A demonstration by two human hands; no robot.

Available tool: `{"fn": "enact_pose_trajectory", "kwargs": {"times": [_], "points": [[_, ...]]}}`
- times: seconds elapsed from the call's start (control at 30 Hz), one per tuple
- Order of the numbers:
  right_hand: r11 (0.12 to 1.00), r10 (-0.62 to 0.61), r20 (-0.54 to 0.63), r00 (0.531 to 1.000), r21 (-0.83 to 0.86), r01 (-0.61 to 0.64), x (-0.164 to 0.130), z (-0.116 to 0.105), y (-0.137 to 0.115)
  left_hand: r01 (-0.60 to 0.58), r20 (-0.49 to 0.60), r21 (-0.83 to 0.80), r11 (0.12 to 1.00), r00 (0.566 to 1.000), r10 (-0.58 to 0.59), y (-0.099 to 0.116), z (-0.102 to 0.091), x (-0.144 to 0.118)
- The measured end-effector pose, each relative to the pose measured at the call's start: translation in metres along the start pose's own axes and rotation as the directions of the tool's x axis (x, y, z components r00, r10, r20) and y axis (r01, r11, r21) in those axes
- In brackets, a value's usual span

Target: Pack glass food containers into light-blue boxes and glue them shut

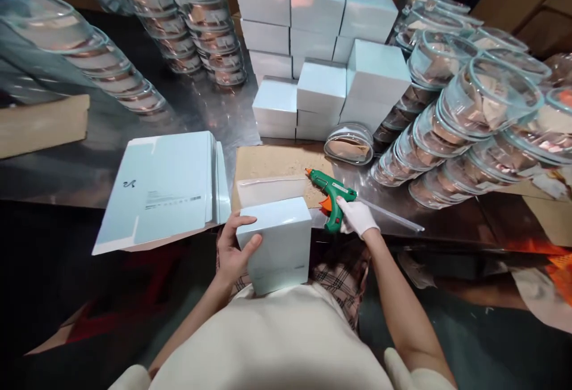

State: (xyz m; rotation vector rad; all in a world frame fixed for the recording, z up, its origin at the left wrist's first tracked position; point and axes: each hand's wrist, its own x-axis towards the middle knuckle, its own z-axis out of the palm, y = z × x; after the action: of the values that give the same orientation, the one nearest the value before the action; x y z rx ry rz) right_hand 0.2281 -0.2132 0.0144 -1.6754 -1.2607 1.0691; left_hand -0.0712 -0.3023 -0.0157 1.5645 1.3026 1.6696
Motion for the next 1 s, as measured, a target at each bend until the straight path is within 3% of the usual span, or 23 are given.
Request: {"fn": "enact_pose_trajectory", "kwargs": {"times": [0.1,0.23,0.33,0.37,0.4,0.5,0.6,0.7,0.73,0.77,0.8,0.83,0.9,0.93,0.97,1.0], "points": [[0.999,-0.037,-0.007,0.999,0.013,0.037,-0.010,0.003,-0.018,0.030,0.049,-0.037,0.999,0.998,-0.028,-0.001,0.003,0.000],[0.957,-0.103,0.284,0.953,0.291,0.017,-0.025,0.044,-0.034,0.019,0.102,-0.065,0.998,0.995,-0.012,-0.005,0.010,-0.003],[0.929,-0.209,0.318,0.925,0.359,0.086,-0.031,0.052,-0.032,0.032,0.033,-0.146,0.989,0.999,-0.027,-0.013,0.015,-0.005],[0.925,-0.297,0.354,0.887,0.336,0.176,-0.032,0.048,-0.031,0.037,0.008,-0.198,0.979,0.999,-0.036,-0.016,0.016,-0.004],[0.910,-0.393,0.417,0.820,0.305,0.280,-0.033,0.042,-0.031,0.043,-0.009,-0.247,0.968,0.999,-0.047,-0.018,0.016,-0.004],[0.809,-0.551,0.591,0.589,0.205,0.552,-0.035,0.024,-0.037,0.059,0.013,-0.297,0.953,0.998,-0.058,-0.023,0.013,0.000],[0.689,-0.595,0.641,0.484,0.097,0.718,-0.033,0.025,-0.050,0.068,0.063,-0.209,0.975,0.996,-0.056,-0.020,0.009,0.002],[0.615,-0.620,0.680,0.391,0.111,0.781,-0.029,0.034,-0.055,0.100,0.091,-0.168,0.981,0.992,-0.086,-0.013,0.007,0.002],[0.616,-0.623,0.677,0.392,0.116,0.779,-0.029,0.035,-0.054,0.107,0.097,-0.173,0.979,0.991,-0.092,-0.011,0.006,0.003],[0.633,-0.624,0.653,0.429,0.101,0.767,-0.030,0.035,-0.050,0.108,0.094,-0.174,0.979,0.991,-0.092,-0.009,0.004,0.004],[0.670,-0.624,0.593,0.509,0.072,0.739,-0.033,0.033,-0.044,0.099,0.074,-0.166,0.981,0.993,-0.088,-0.007,0.001,0.006],[0.724,-0.618,0.483,0.621,0.042,0.689,-0.038,0.030,-0.036,0.088,0.029,-0.151,0.985,0.996,-0.084,-0.005,-0.003,0.009],[0.857,-0.508,0.215,0.834,0.031,0.514,-0.056,0.023,-0.016,0.045,-0.171,-0.126,0.991,0.983,-0.067,-0.001,-0.013,0.017],[0.911,-0.413,0.151,0.898,0.067,0.408,-0.067,0.020,-0.006,0.016,-0.306,-0.121,0.993,0.951,-0.053,-0.001,-0.018,0.021],[0.946,-0.320,0.164,0.933,0.110,0.305,-0.078,0.020,0.004,-0.016,-0.434,-0.125,0.992,0.900,-0.040,0.000,-0.022,0.024],[0.966,-0.246,0.258,0.934,0.141,0.215,-0.089,0.021,0.012,-0.050,-0.535,-0.142,0.989,0.844,-0.034,-0.001,-0.025,0.026]]}}
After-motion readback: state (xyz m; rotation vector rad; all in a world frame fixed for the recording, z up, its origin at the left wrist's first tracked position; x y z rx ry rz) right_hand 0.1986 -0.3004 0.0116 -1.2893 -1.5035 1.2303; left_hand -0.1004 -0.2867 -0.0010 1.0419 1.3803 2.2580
